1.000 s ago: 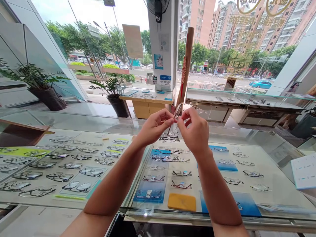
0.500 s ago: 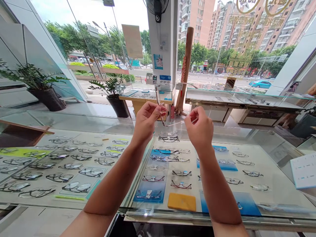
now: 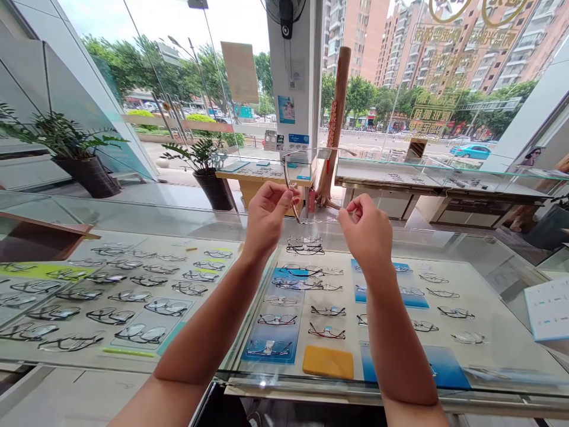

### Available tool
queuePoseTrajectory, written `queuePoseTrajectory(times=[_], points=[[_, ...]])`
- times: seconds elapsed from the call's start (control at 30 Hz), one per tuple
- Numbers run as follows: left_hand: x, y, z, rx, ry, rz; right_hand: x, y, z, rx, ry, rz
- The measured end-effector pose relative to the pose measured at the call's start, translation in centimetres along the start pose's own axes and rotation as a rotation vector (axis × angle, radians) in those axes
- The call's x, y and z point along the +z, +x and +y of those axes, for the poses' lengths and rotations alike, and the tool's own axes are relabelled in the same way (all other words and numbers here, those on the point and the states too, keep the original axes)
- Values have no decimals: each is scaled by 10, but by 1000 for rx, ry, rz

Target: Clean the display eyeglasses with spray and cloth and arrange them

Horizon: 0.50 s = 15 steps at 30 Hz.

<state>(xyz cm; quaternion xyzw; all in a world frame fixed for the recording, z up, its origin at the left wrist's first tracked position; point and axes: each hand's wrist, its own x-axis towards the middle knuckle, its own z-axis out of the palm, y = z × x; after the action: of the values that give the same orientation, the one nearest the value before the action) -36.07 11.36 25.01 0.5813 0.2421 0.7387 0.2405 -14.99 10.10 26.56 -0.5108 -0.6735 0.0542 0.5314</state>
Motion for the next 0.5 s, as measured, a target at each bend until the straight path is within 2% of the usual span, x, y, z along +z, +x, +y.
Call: queuePoseTrajectory(times=[0.07,0.2,0.5], points=[[1,-1,0,-11,13,-51,-1,-3,-5,-142,42,-16],[4,-4,0,-62,20,-179,5,-8,-15,-385,139,-160],[4,-5,5,-329,-193,-322,13,-13,-21,-407,299,-274]])
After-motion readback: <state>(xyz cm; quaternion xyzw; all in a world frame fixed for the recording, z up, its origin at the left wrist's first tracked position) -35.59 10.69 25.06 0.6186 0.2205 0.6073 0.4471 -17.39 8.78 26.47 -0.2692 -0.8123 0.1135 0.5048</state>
